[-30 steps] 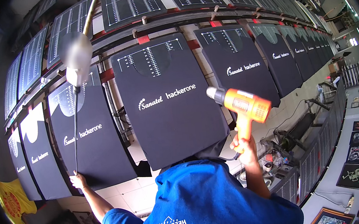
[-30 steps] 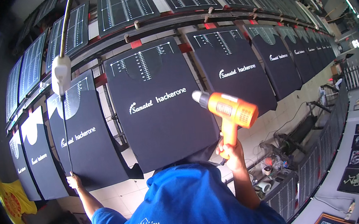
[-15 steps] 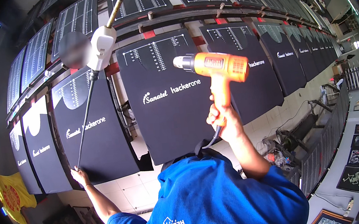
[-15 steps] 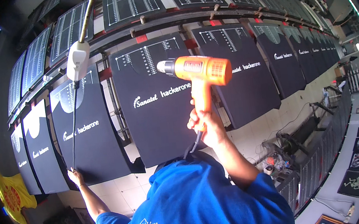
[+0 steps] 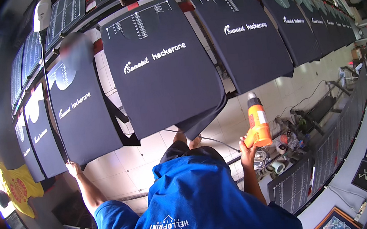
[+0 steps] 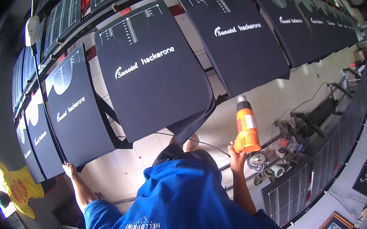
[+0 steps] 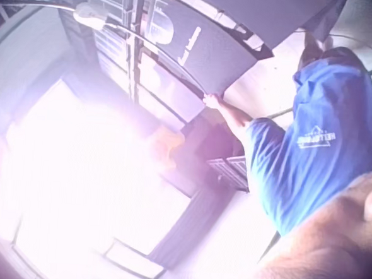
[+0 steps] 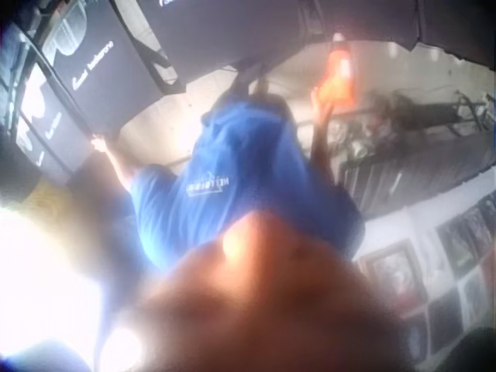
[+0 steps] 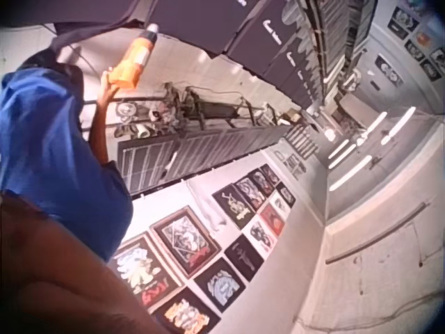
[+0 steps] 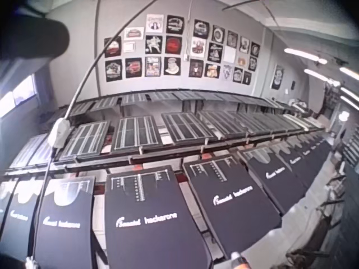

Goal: The person uses an orange heat gun to apply heat to white printed logos on black t-shirts hanging on a rack. They move the heat gun back and forth over the logo area while occasionally touching the fabric with their left hand.

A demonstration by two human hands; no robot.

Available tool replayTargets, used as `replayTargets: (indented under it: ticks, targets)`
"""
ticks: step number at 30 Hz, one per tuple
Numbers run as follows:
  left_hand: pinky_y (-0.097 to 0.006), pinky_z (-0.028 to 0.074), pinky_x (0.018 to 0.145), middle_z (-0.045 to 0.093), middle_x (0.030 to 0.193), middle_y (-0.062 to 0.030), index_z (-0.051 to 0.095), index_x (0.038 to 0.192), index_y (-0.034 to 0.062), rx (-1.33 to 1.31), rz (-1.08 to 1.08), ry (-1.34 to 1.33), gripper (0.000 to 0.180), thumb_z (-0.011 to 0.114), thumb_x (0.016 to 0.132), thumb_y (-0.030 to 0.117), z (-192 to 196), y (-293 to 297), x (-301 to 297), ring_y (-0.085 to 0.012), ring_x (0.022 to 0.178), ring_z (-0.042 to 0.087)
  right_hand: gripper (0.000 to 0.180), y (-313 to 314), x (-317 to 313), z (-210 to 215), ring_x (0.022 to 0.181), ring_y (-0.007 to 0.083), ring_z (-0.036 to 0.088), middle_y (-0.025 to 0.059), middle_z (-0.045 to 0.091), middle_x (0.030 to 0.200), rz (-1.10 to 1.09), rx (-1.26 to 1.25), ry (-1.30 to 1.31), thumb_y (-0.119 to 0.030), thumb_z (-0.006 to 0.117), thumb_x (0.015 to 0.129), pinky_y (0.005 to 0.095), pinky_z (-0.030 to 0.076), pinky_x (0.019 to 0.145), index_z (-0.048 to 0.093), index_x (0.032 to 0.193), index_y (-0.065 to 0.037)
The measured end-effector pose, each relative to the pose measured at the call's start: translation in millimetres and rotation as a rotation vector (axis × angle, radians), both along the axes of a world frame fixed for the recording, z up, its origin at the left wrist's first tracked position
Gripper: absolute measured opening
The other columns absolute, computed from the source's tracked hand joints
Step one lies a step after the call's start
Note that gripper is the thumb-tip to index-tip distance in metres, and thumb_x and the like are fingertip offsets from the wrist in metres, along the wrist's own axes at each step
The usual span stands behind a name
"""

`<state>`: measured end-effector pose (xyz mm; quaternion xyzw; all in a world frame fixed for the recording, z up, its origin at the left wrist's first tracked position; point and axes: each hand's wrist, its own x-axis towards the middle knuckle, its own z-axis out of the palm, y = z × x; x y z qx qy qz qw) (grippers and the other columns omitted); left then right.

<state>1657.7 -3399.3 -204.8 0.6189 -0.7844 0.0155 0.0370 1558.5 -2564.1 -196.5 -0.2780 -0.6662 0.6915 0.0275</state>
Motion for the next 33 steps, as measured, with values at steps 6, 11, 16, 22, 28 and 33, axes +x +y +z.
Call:
replayTargets:
  ticks: [6, 11, 16, 22, 28, 33]
  targets:
    - [-0.048, 0.051, 0.085, 0.067, 0.101, -0.0249, 0.063, 0.1, -0.0051, -0.111, -0.027, -0.01, 0.035, 0.053, 0.091, 0.027, 25, -6, 81, -0.0403, 0.096, 0.065, 0.05, 57, 72, 23, 0.091, 0.0135, 0.053, 0.0071, 0.054, 0.105, -0.141, 0.037, 0.038, 0.004, 0.057, 0.086, 0.027, 0.046, 0.082, 0.039, 0.132, 0.0]
    - [-0.048, 0.053, 0.059, 0.066, 0.07, -0.0244, 0.067, 0.078, -0.0065, -0.187, -0.2, -0.141, 0.044, 0.048, 0.094, 0.031, 56, -22, 128, -0.0406, 0.067, 0.066, 0.051, 50, 48, 63, 0.082, 0.0146, 0.059, 0.0079, 0.058, 0.095, -0.022, -0.154, 0.052, 0.002, 0.058, 0.086, 0.0267, 0.049, 0.073, 0.039, 0.133, 0.002]
    - [-0.047, 0.05, 0.056, 0.065, 0.073, -0.0274, 0.064, 0.084, -0.0086, 0.056, 0.072, 0.458, 0.05, 0.046, 0.099, 0.036, 43, -12, 113, -0.04, 0.06, 0.063, 0.056, -25, -61, 129, 0.068, 0.0115, 0.055, 0.006, 0.055, 0.079, 0.376, -0.365, 0.15, -0.022, 0.067, 0.088, 0.0253, 0.047, 0.063, 0.044, 0.131, 0.005]
    - [-0.044, 0.049, 0.078, 0.064, 0.091, -0.025, 0.058, 0.106, -0.0061, 0.081, 0.039, 0.475, 0.045, 0.043, 0.102, 0.036, 22, -2, 100, -0.0387, 0.084, 0.063, 0.046, -114, -191, 183, 0.064, 0.0132, 0.058, 0.0044, 0.057, 0.075, 0.62, -0.515, 0.081, -0.035, 0.061, 0.095, 0.0277, 0.049, 0.059, 0.055, 0.12, 0.002]
    - [-0.044, 0.046, 0.086, 0.062, 0.106, -0.0263, 0.056, 0.116, -0.0036, -0.032, -0.069, 0.554, 0.044, 0.043, 0.102, 0.036, -10, 1, 11, -0.0406, 0.098, 0.06, 0.039, -157, -297, 197, 0.062, 0.0133, 0.061, 0.0036, 0.059, 0.075, 0.654, -0.295, -0.042, -0.035, 0.06, 0.095, 0.0276, 0.052, 0.057, 0.06, 0.109, 0.001]
    - [-0.045, 0.047, 0.084, 0.062, 0.105, -0.0273, 0.056, 0.11, -0.0051, -0.022, -0.112, 0.499, 0.043, 0.044, 0.102, 0.035, -21, -32, -3, -0.0416, 0.096, 0.06, 0.034, -174, -345, 195, 0.062, 0.0119, 0.06, 0.0024, 0.058, 0.076, 0.722, -0.149, -0.099, -0.035, 0.061, 0.095, 0.0269, 0.052, 0.055, 0.058, 0.102, -0.002]
